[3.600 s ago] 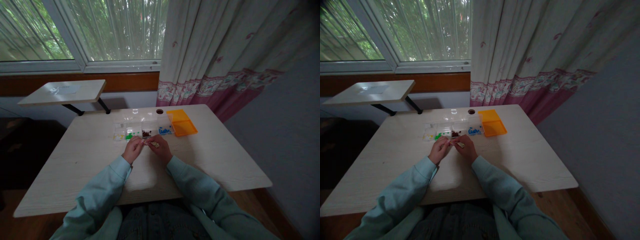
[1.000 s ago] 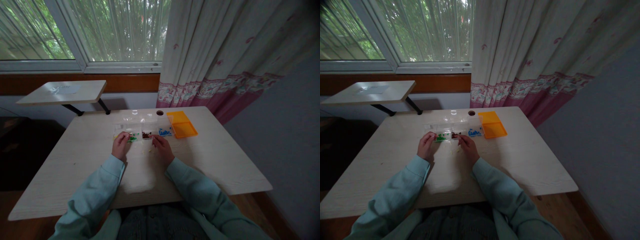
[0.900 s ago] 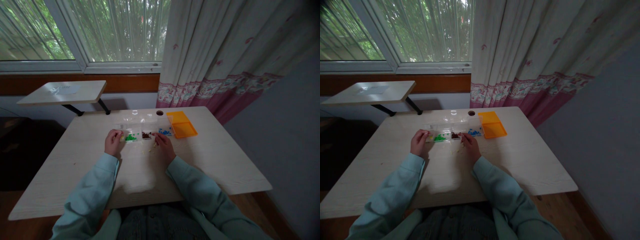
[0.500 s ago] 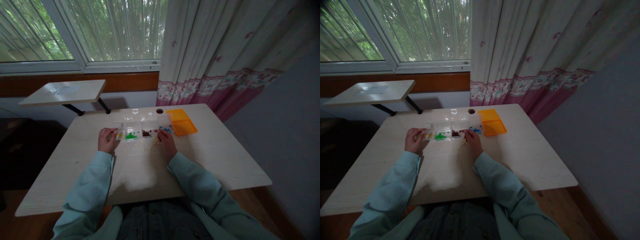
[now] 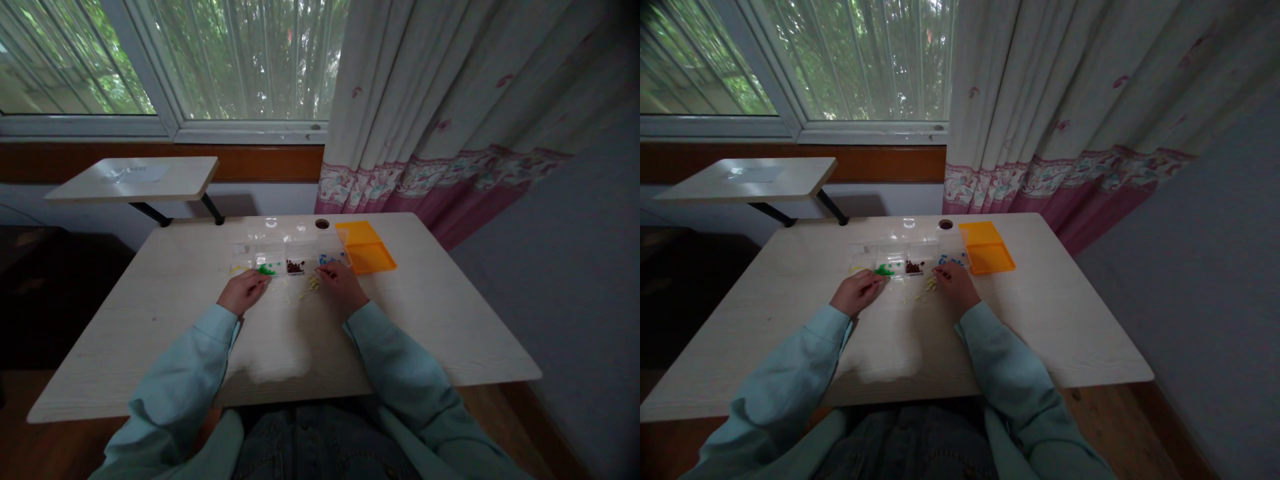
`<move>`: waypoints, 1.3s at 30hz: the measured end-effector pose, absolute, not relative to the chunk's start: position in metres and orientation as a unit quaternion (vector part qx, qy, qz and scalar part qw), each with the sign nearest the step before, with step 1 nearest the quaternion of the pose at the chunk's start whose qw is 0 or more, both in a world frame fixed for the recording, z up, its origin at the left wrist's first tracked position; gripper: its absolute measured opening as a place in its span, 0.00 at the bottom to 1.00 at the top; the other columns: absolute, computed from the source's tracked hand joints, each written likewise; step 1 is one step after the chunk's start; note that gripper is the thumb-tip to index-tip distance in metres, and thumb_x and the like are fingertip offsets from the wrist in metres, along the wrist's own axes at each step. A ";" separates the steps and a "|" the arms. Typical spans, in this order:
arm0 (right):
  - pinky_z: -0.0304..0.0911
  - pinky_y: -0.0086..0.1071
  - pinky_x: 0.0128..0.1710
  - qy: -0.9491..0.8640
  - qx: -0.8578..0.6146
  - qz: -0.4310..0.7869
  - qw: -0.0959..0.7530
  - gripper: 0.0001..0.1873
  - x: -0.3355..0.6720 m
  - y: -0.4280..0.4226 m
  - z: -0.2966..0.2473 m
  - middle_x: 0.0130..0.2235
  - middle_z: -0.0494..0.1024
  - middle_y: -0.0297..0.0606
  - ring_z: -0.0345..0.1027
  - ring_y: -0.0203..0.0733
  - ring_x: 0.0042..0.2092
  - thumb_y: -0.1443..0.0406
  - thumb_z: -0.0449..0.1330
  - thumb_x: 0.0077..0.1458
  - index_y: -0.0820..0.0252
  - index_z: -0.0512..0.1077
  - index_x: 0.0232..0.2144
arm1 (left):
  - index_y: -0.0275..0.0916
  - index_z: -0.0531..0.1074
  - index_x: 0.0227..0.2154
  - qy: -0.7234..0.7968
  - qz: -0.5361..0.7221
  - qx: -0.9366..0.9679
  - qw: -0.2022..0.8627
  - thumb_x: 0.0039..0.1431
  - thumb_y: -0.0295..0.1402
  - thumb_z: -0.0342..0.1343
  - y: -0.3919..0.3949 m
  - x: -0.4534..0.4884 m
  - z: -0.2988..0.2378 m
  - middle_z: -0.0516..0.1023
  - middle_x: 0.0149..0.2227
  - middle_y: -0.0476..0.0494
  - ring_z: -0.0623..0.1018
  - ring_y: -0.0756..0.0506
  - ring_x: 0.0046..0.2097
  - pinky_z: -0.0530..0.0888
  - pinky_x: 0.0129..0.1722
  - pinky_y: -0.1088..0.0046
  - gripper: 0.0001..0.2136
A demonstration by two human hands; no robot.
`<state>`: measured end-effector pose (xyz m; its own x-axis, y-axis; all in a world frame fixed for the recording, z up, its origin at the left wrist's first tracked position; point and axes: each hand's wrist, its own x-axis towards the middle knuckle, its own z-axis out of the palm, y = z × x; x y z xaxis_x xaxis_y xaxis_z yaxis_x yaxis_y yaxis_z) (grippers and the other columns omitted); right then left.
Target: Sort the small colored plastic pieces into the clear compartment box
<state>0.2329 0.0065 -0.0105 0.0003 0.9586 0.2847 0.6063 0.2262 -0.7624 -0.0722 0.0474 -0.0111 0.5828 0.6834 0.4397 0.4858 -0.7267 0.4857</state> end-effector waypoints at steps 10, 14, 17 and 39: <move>0.61 0.37 0.50 -0.781 -0.565 0.118 0.240 0.15 0.219 -0.009 -0.007 0.41 0.73 0.47 0.64 0.44 0.46 0.77 0.54 0.53 0.67 0.76 0.41 | 0.34 0.72 0.49 0.364 0.231 0.886 0.169 0.62 0.30 0.48 0.027 -0.040 -0.021 0.73 0.43 0.35 0.73 0.43 0.45 0.74 0.49 0.63 0.14; 0.61 0.36 0.50 -0.794 -0.532 0.147 0.256 0.16 0.209 -0.012 -0.010 0.40 0.72 0.46 0.65 0.43 0.45 0.79 0.54 0.53 0.66 0.76 0.40 | 0.34 0.70 0.50 0.357 0.251 0.882 0.178 0.61 0.24 0.45 0.018 -0.020 -0.027 0.71 0.39 0.36 0.72 0.44 0.42 0.74 0.46 0.64 0.17; 0.62 0.36 0.50 -0.790 -0.528 0.154 0.270 0.15 0.208 -0.013 -0.011 0.40 0.72 0.45 0.65 0.42 0.45 0.77 0.53 0.55 0.66 0.75 0.42 | 0.35 0.69 0.51 0.344 0.268 0.877 0.202 0.61 0.23 0.44 0.012 -0.007 -0.029 0.71 0.40 0.37 0.72 0.44 0.44 0.74 0.48 0.64 0.18; 0.62 0.35 0.48 -0.770 -0.559 0.149 0.270 0.13 0.209 -0.013 -0.012 0.37 0.74 0.44 0.65 0.43 0.44 0.77 0.54 0.53 0.65 0.77 0.36 | 0.35 0.73 0.43 0.372 0.298 0.855 0.204 0.61 0.25 0.48 0.006 0.016 -0.031 0.71 0.39 0.39 0.71 0.44 0.44 0.72 0.47 0.64 0.12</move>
<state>0.2092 -0.0131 -0.0121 -0.2301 0.9406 0.2497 0.7801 0.3317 -0.5305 0.0162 0.0058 -0.0315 0.5449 0.7581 0.3582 0.5150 -0.6397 0.5705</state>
